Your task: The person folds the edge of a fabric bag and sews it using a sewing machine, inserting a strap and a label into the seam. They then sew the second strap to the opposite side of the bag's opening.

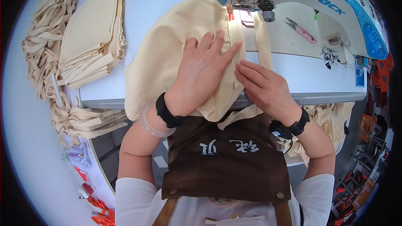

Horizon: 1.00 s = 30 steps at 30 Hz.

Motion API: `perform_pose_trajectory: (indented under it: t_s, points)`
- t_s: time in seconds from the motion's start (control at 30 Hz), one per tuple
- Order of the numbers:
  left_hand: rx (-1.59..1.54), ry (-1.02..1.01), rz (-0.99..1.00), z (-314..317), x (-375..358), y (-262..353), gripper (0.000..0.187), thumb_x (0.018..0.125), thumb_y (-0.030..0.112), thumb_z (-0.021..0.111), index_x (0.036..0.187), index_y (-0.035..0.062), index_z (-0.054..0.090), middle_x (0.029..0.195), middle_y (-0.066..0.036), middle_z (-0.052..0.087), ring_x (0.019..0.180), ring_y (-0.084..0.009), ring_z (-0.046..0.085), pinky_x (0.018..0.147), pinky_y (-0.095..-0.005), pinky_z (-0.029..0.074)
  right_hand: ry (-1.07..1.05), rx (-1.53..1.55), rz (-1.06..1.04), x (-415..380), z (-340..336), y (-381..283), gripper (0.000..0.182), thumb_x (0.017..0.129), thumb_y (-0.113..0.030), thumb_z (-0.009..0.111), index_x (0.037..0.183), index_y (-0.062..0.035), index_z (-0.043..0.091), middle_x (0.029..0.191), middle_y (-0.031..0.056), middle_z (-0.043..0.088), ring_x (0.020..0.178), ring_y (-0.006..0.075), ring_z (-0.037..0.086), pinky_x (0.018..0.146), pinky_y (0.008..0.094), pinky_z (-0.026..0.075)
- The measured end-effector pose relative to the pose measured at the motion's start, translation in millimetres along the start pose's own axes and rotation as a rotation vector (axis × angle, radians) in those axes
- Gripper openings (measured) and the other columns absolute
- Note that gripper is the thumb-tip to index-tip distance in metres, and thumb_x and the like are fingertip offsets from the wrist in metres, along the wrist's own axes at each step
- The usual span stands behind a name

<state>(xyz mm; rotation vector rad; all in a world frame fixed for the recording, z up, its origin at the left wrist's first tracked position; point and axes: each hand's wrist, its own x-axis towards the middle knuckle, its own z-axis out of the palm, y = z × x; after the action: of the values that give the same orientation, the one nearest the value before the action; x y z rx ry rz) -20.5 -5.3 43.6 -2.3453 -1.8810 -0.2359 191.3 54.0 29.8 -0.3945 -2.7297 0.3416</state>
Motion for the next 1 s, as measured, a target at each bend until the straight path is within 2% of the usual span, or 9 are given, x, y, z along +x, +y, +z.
perform_pose_trajectory:
  t_s: [0.4,0.63,0.73,0.83,0.9,1.0]
  points:
    - [-0.038,-0.011,0.039,3,21,-30,0.062,0.079,0.005,0.067,0.136,0.0297,0.063,0.135,-0.012,0.059,0.117,-0.0295,0.056,0.09,-0.0419,0.045,0.104,-0.02,-0.03,26,0,23,0.042,0.071,0.0,0.07,0.112,-0.001,0.067,0.12,0.0066,0.065,0.115,0.0235,0.061,0.087,0.0346,0.056]
    - [-0.082,-0.055,0.038,3,35,-46,0.058,0.078,0.004,0.066,0.131,0.03,0.068,0.137,-0.013,0.06,0.121,-0.0295,0.058,0.091,-0.0418,0.047,0.14,-0.064,0.015,38,4,36,0.036,0.074,-0.002,0.07,0.11,-0.0067,0.069,0.121,-0.0004,0.066,0.109,0.019,0.062,0.077,0.0322,0.058]
    - [-0.132,0.017,0.052,10,40,-54,0.056,0.078,0.005,0.066,0.13,0.0271,0.068,0.137,-0.013,0.06,0.12,-0.0305,0.059,0.095,-0.0425,0.047,0.138,-0.089,0.028,41,6,42,0.034,0.077,-0.003,0.07,0.11,-0.0086,0.069,0.122,-0.0026,0.066,0.108,0.0185,0.062,0.075,0.0317,0.058]
    - [-0.217,-0.013,0.021,11,44,-60,0.045,0.081,0.009,0.067,0.126,0.0175,0.07,0.134,-0.015,0.062,0.123,-0.0299,0.058,0.099,-0.0446,0.047,0.135,-0.094,0.052,44,7,46,0.034,0.08,-0.005,0.069,0.113,-0.0097,0.068,0.123,-0.0034,0.065,0.109,0.019,0.062,0.075,0.032,0.058]
    - [-0.566,-0.04,-0.075,8,42,-67,0.036,0.084,0.015,0.069,0.119,0.0105,0.071,0.13,-0.013,0.064,0.123,-0.0291,0.058,0.101,-0.0464,0.045,0.134,-0.081,0.07,45,7,48,0.034,0.082,-0.005,0.067,0.116,-0.01,0.068,0.124,-0.0035,0.065,0.109,0.0196,0.061,0.075,0.0326,0.058]
    - [-0.754,-0.184,-0.127,-19,34,-61,0.032,0.085,0.023,0.073,0.112,0.0049,0.071,0.124,-0.01,0.067,0.122,-0.0257,0.059,0.106,-0.048,0.043,0.153,-0.027,0.08,44,6,50,0.035,0.085,-0.007,0.066,0.12,-0.0104,0.066,0.125,-0.0023,0.065,0.11,0.0211,0.061,0.078,0.0342,0.057]
